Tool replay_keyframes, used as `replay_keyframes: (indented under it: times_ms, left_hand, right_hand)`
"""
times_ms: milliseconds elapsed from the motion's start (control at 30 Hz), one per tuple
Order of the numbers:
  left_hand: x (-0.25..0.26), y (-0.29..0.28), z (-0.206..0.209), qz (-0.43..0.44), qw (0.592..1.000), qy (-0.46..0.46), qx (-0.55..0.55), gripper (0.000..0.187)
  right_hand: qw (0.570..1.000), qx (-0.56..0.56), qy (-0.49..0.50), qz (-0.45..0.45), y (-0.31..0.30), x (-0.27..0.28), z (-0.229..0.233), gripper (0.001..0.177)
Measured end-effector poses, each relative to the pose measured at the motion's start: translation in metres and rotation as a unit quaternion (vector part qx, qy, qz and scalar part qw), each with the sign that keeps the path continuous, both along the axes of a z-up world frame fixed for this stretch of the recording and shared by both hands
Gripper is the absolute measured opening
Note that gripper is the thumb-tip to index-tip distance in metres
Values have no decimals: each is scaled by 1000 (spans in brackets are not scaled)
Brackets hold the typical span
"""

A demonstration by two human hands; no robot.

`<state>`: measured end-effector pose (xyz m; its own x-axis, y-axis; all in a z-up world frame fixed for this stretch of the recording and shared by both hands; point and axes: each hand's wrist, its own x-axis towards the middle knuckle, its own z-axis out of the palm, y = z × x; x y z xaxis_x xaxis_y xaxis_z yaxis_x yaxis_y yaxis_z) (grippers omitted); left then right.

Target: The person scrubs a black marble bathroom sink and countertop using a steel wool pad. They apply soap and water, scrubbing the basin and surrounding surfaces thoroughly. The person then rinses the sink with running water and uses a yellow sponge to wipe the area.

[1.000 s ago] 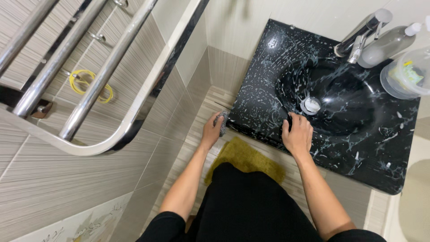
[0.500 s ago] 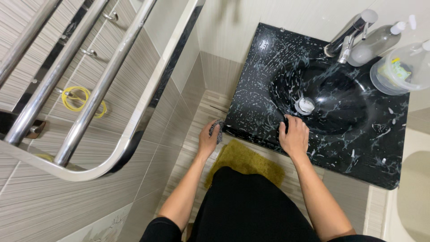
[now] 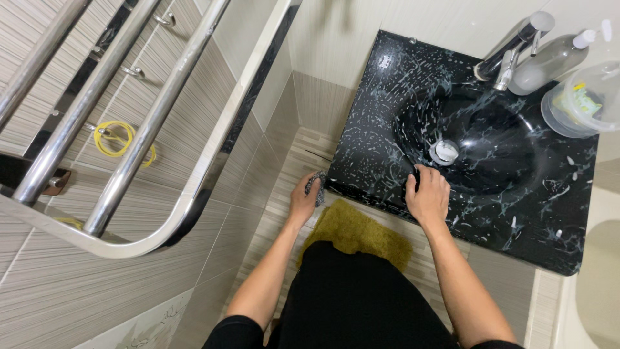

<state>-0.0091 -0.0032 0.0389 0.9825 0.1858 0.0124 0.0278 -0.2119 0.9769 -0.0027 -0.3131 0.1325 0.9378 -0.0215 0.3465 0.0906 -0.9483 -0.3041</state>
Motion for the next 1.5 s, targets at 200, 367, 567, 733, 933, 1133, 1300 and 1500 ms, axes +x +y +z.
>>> replay_keyframes:
  times_ms: [200, 367, 567, 733, 933, 1133, 1300, 1500]
  left_hand:
    - [1, -2, -1, -21, 998, 51, -20, 36]
    - [-5, 0, 16, -26, 994, 81, -72, 36]
    - [-4, -9, -6, 3, 999, -23, 29, 29]
    - [-3, -11, 24, 13, 998, -60, 2, 30]
    - [37, -14, 53, -2, 995, -95, 30, 29]
    - [16, 0, 61, -44, 999, 23, 8, 32]
    - [30, 0, 59, -72, 996, 53, -3, 33]
    - [95, -19, 56, -60, 996, -26, 52, 33]
  right_hand:
    - [1000, 10, -8, 8, 0, -2, 1, 35]
    - [1000, 3, -16, 0, 1, -4, -2, 35]
    - [1000, 8, -18, -1, -2, -3, -4, 35]
    - [1000, 4, -18, -6, -2, -2, -4, 35]
    - [1000, 5, -9, -7, -1, 0, -1, 34]
    - [1000, -1, -9, -5, -1, -2, -1, 35]
    - [1000, -15, 3, -8, -4, 2, -2, 38]
    - [999, -6, 19, -30, -2, 8, 1, 39]
